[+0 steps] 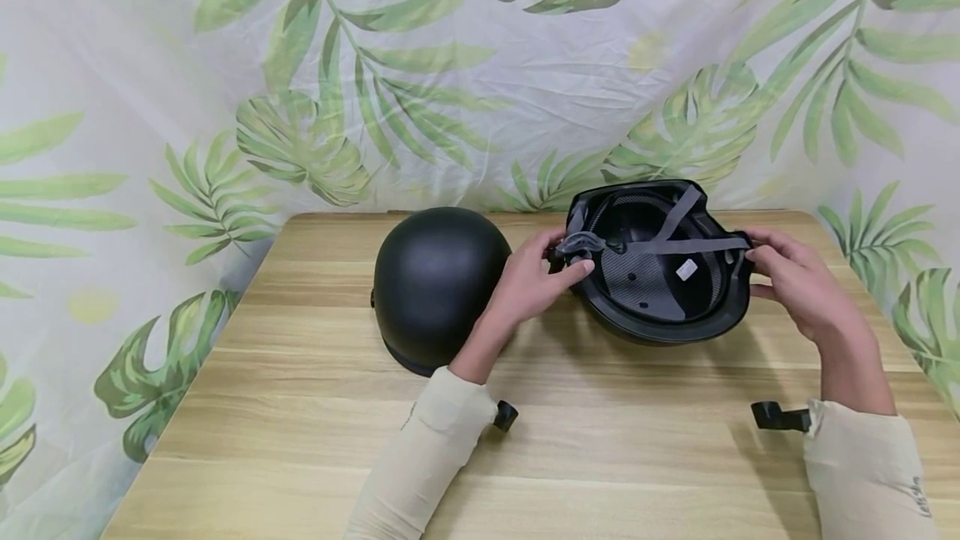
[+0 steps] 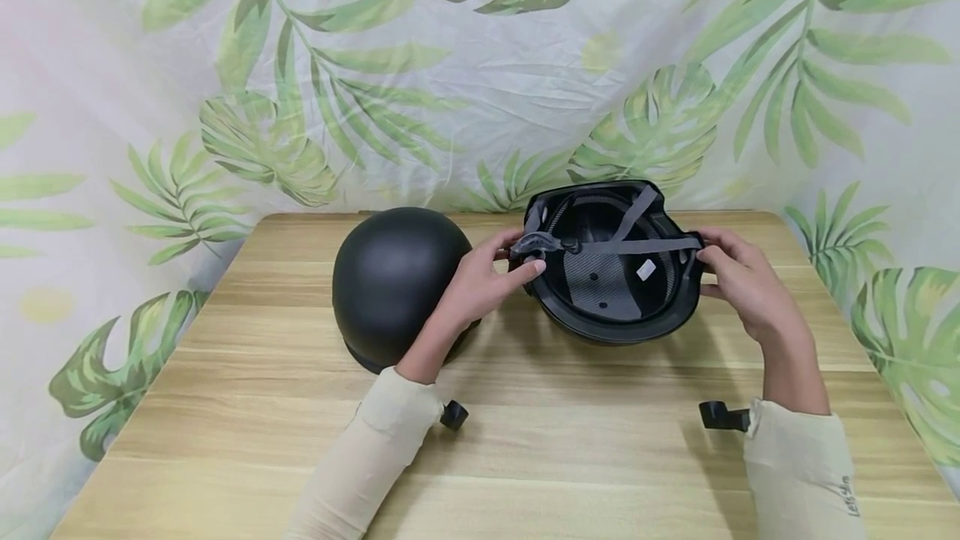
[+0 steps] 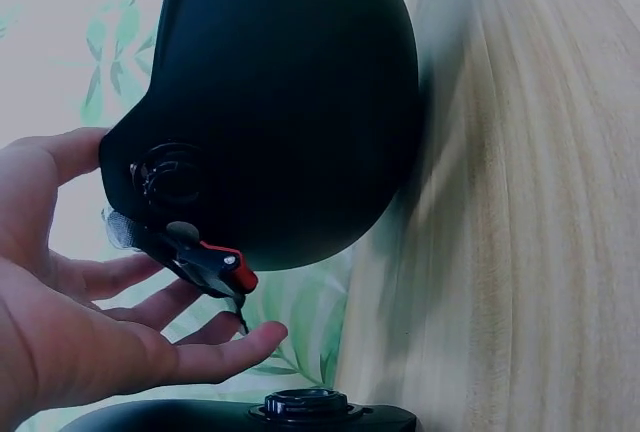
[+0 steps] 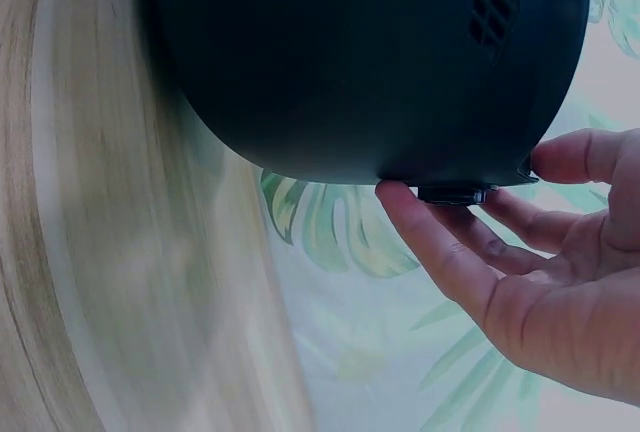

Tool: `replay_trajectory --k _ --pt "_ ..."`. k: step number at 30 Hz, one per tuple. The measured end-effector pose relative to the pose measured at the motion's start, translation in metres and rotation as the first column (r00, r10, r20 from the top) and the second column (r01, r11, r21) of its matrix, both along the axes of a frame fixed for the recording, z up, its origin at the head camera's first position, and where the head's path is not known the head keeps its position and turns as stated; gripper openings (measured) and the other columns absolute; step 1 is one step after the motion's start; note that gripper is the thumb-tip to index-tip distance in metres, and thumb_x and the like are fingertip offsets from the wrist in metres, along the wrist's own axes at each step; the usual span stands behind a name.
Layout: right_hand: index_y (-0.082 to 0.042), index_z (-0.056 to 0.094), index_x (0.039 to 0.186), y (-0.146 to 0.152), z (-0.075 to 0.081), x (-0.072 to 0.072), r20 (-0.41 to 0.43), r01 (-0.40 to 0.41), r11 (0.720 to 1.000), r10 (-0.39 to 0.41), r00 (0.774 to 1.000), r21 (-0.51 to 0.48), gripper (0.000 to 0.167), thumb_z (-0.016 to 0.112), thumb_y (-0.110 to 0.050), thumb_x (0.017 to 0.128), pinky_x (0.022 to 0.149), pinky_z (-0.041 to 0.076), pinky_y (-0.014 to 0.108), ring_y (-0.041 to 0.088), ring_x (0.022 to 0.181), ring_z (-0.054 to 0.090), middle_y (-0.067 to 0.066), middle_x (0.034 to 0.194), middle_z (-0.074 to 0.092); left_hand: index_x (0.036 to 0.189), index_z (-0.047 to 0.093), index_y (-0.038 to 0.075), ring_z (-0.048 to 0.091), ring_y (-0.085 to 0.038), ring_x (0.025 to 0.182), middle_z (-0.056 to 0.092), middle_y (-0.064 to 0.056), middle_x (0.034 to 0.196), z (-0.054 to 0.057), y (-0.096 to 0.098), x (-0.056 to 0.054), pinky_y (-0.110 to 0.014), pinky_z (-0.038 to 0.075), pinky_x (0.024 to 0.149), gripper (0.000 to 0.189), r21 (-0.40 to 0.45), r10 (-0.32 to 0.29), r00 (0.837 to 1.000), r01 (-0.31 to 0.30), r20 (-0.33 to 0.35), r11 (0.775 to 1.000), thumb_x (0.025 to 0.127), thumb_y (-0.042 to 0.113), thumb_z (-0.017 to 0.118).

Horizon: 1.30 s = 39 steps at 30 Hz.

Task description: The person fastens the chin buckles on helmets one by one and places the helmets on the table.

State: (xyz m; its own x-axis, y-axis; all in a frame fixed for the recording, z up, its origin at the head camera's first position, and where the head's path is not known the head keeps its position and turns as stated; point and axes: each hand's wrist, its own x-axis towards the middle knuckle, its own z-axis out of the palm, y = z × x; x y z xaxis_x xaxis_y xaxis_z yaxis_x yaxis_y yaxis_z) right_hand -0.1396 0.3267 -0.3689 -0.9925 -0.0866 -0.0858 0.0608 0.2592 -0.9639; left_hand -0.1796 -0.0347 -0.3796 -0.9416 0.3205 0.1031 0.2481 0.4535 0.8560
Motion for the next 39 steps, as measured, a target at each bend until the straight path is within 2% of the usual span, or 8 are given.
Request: replay_trajectory --k 6,12,18,25,33,36,39 --pt "-0.025 0.053 0.138 0.0 -0.005 -0.001 0.026 -0.012 0.997 0.014 1.0 -0.08 0.028 0.04 -0.017 0.114 0.078 0.058 0.016 -0.008 0.103 0.064 -0.021 0.119 0.061 0.152 0.057 0.011 0.058 -0.028 0.136 0.062 -0.012 0.146 0.001 -0.001 0.004 -0.048 0.049 0.114 0.068 -0.011 0.032 0.999 -0.033 -0.019 0.999 0.095 0.042 0.077" --pt "-0.024 0.051 0.138 0.001 -0.007 -0.001 0.035 -0.01 0.997 0.013 0.999 -0.076 0.028 0.04 -0.018 0.114 0.078 0.059 0.017 -0.006 0.102 0.064 -0.019 0.118 0.061 0.151 0.059 0.01 0.06 -0.027 0.129 0.064 -0.011 0.142 0.005 -0.001 0.007 -0.046 0.052 0.109 0.064 -0.005 0.023 0.998 -0.023 -0.057 1.0 0.096 0.039 0.077" --pt "-0.024 0.054 0.135 0.002 -0.006 -0.001 0.051 -0.016 0.995 0.021 0.998 -0.095 0.026 0.042 -0.017 0.113 0.076 0.06 0.02 -0.004 0.1 0.067 -0.019 0.117 0.064 0.148 0.062 0.009 0.064 -0.028 0.128 0.065 -0.012 0.142 0.008 -0.003 0.007 -0.045 0.055 0.107 0.057 0.001 0.013 0.995 -0.013 -0.1 1.0 0.098 0.032 0.077" --pt "-0.024 0.054 0.135 0.0 -0.003 0.0 0.056 -0.07 0.996 0.073 0.996 -0.045 0.025 0.043 -0.018 0.114 0.077 0.061 0.022 -0.006 0.102 0.068 -0.02 0.118 0.065 0.145 0.064 0.009 0.067 -0.031 0.127 0.068 -0.012 0.14 0.013 -0.008 0.007 -0.045 0.059 0.102 0.053 0.013 0.019 0.996 -0.018 -0.091 1.0 0.098 0.028 0.078" --pt "-0.024 0.059 0.132 0.002 -0.006 0.001 0.039 -0.119 0.986 0.124 0.991 -0.117 0.029 0.043 -0.009 0.113 0.076 0.061 0.023 0.001 0.097 0.067 -0.013 0.111 0.067 0.144 0.066 0.01 0.068 -0.033 0.128 0.069 -0.01 0.141 0.023 -0.014 0.008 -0.046 0.058 0.103 0.05 -0.049 -0.001 0.997 -0.003 -0.079 0.999 0.098 0.028 0.077" --pt "-0.025 0.06 0.131 0.004 -0.006 0.001 0.039 -0.129 0.986 0.134 0.99 -0.104 0.03 0.043 -0.009 0.112 0.076 0.061 0.022 0.0 0.098 0.066 -0.013 0.112 0.065 0.143 0.066 0.01 0.067 -0.032 0.128 0.069 -0.01 0.139 0.024 -0.016 0.007 -0.045 0.058 0.103 0.049 -0.065 -0.01 0.997 0.005 -0.08 0.998 0.099 0.028 0.076" --pt "-0.025 0.058 0.133 0.004 -0.004 0.001 0.029 -0.135 0.991 0.135 0.99 -0.002 0.029 0.043 -0.01 0.113 0.079 0.062 0.021 -0.002 0.098 0.065 -0.016 0.113 0.064 0.142 0.067 0.01 0.068 -0.029 0.126 0.071 -0.011 0.136 0.024 -0.019 0.006 -0.044 0.058 0.102 0.047 -0.076 -0.01 0.996 0.003 -0.094 0.997 0.099 0.025 0.076"
